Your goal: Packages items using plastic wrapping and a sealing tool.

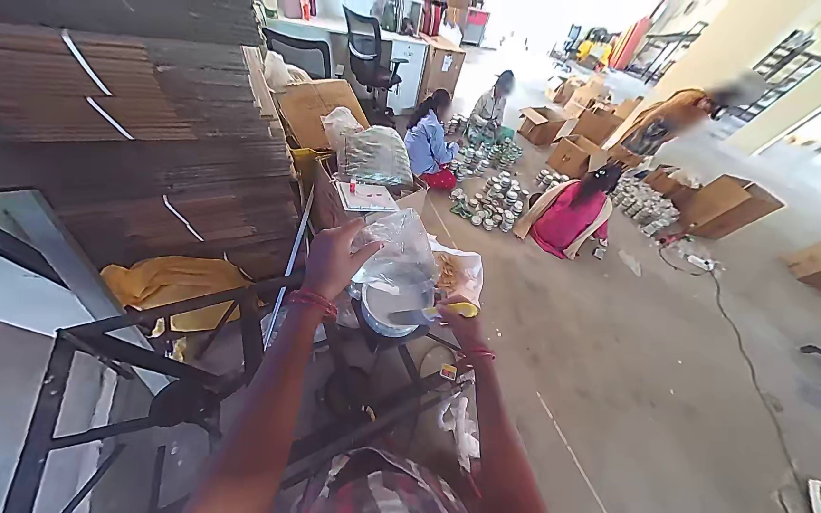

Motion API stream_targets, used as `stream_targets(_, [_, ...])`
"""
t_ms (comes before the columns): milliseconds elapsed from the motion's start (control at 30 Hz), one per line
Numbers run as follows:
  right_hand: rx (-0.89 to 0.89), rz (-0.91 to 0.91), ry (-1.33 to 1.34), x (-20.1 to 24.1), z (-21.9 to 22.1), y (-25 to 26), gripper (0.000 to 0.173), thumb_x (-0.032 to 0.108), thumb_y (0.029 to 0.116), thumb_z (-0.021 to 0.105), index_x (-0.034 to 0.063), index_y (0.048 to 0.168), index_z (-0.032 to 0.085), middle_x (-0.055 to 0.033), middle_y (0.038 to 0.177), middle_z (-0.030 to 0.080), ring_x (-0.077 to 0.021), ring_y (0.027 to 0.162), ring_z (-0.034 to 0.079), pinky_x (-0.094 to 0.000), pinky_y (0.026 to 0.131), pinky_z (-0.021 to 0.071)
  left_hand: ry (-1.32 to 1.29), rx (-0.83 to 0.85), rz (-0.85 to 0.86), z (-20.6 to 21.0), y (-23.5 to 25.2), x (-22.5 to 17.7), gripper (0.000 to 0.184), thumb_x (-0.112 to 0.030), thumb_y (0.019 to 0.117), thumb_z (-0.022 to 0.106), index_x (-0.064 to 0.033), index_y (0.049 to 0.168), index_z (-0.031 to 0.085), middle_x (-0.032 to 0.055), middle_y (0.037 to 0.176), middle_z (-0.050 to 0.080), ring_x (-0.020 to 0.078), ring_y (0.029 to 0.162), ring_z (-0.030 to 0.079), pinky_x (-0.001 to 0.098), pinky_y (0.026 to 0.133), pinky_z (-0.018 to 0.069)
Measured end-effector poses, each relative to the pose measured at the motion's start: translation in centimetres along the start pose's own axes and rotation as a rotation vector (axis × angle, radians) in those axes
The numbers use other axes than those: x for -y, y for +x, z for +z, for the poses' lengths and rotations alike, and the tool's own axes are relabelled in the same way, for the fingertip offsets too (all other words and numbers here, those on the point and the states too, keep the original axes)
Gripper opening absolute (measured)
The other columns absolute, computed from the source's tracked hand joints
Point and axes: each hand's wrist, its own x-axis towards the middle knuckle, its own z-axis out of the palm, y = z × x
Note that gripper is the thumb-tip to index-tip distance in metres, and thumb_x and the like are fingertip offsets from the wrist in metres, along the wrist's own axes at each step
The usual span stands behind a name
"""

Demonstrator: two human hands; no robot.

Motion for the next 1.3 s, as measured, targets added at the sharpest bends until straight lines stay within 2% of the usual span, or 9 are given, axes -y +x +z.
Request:
stream_targets(167, [-0.194, -0.044, 0.056, -1.5, 2.0, 1.6, 0.017, 0.005, 0.0937, 0.071, -0.0038, 0.108, 0.068, -0.014, 0.091, 0.073, -0.0188, 0.071, 0.072, -0.035, 0.064, 0.0627, 0.002, 0.027, -0.006, 0.2, 0.7, 0.2, 0.035, -0.028, 0.0959, 0.073, 0.0029, 0.111, 0.07, 0.0239, 0.093, 0.072, 0.0426, 0.088, 0.071, 0.0649, 0.081, 0.0533])
stream_targets(333, [0.025, -0.045, -0.113, 1.0, 1.5, 0.0, 0.018, 0.007, 0.0904, 0.075, -0.0013, 0.105, 0.071, -0.0106, 0.092, 0.074, -0.0166, 0.074, 0.073, -0.0337, 0.068, 0.0639, -0.014, 0.025, 0.002, 0.0, 1.3, 0.2, 0.036, -0.028, 0.0961, 0.072, 0.0037, 0.113, 0.07, 0.025, 0.095, 0.072, 0.0432, 0.09, 0.071, 0.0654, 0.082, 0.0529])
stream_targets(433, [-0.043, -0.129, -0.265, 1.1, 0.3, 1.3, 0.017, 0.014, 0.0902, 0.075, 0.0035, 0.103, 0.073, -0.0088, 0.091, 0.074, -0.0174, 0.075, 0.071, -0.039, 0.072, 0.0618, -0.027, 0.021, -0.005, 0.0, 1.4, 0.1, 0.036, -0.029, 0.0967, 0.072, 0.0033, 0.113, 0.07, 0.0239, 0.096, 0.072, 0.0413, 0.09, 0.071, 0.0635, 0.083, 0.0533])
stream_targets(533, [-0.112, -0.11, -0.18, 1.1, 2.7, 2.1, 0.017, 0.012, 0.0922, 0.075, 0.0006, 0.105, 0.072, -0.0113, 0.091, 0.073, -0.0176, 0.076, 0.071, -0.0378, 0.073, 0.0617, -0.046, 0.022, 0.021, 0.4, 1.5, 0.2, 0.034, -0.03, 0.0966, 0.072, 0.001, 0.11, 0.07, 0.0211, 0.093, 0.073, 0.0383, 0.087, 0.072, 0.0619, 0.081, 0.0544])
stream_targets(700, [0.103, -0.016, -0.081, 2.0, 1.8, 0.9, 0.017, 0.004, 0.0911, 0.073, -0.0032, 0.106, 0.069, -0.0103, 0.09, 0.073, -0.0152, 0.072, 0.072, -0.0317, 0.068, 0.063, -0.029, 0.053, 0.04, 0.5, 1.6, 0.3, 0.034, -0.03, 0.0962, 0.072, 0.0008, 0.111, 0.071, 0.0223, 0.094, 0.073, 0.0412, 0.089, 0.072, 0.0647, 0.081, 0.0538])
stream_targets(900, [-0.161, -0.077, -0.089, -0.1, 2.2, 2.1, 0.019, 0.01, 0.0922, 0.075, -0.0013, 0.107, 0.07, -0.0116, 0.089, 0.073, -0.017, 0.071, 0.07, -0.0363, 0.069, 0.0615, -0.023, 0.073, 0.028, 0.9, 1.0, 0.3, 0.035, -0.029, 0.0971, 0.071, 0.0014, 0.114, 0.07, 0.0237, 0.093, 0.073, 0.0426, 0.088, 0.072, 0.0642, 0.081, 0.0538])
stream_targets(1067, [0.059, -0.102, -0.167, 1.4, 2.4, 0.2, 0.017, 0.007, 0.0894, 0.075, -0.0009, 0.104, 0.072, -0.0099, 0.093, 0.074, -0.0158, 0.076, 0.073, -0.0336, 0.07, 0.0636, -0.021, 0.056, -0.021, 0.9, 1.1, 0.3, 0.037, -0.031, 0.0972, 0.071, 0.0012, 0.117, 0.07, 0.0244, 0.096, 0.073, 0.0437, 0.09, 0.072, 0.0651, 0.082, 0.0536])
stream_targets(1167, [-0.027, -0.136, -0.197, 0.9, 0.3, 0.9, 0.016, 0.012, 0.0902, 0.074, 0.0006, 0.102, 0.071, -0.0093, 0.09, 0.073, -0.0167, 0.074, 0.072, -0.0367, 0.069, 0.0631, -0.037, 0.028, -0.026, 1.0, 0.8, 0.6, 0.034, -0.028, 0.0959, 0.072, 0.0009, 0.114, 0.071, 0.0228, 0.094, 0.073, 0.0408, 0.089, 0.072, 0.063, 0.082, 0.0543])
stream_targets(1300, [-0.104, -0.179, -0.101, -0.7, 2.5, 1.4, 0.017, 0.006, 0.0903, 0.073, -0.003, 0.105, 0.071, -0.0112, 0.092, 0.073, -0.0162, 0.074, 0.071, -0.0352, 0.067, 0.0626, -0.036, 0.028, -0.012, 1.2, 0.4, 0.8, 0.033, -0.028, 0.0975, 0.071, 0.001, 0.113, 0.069, 0.0229, 0.093, 0.072, 0.0417, 0.089, 0.072, 0.0625, 0.08, 0.0542])
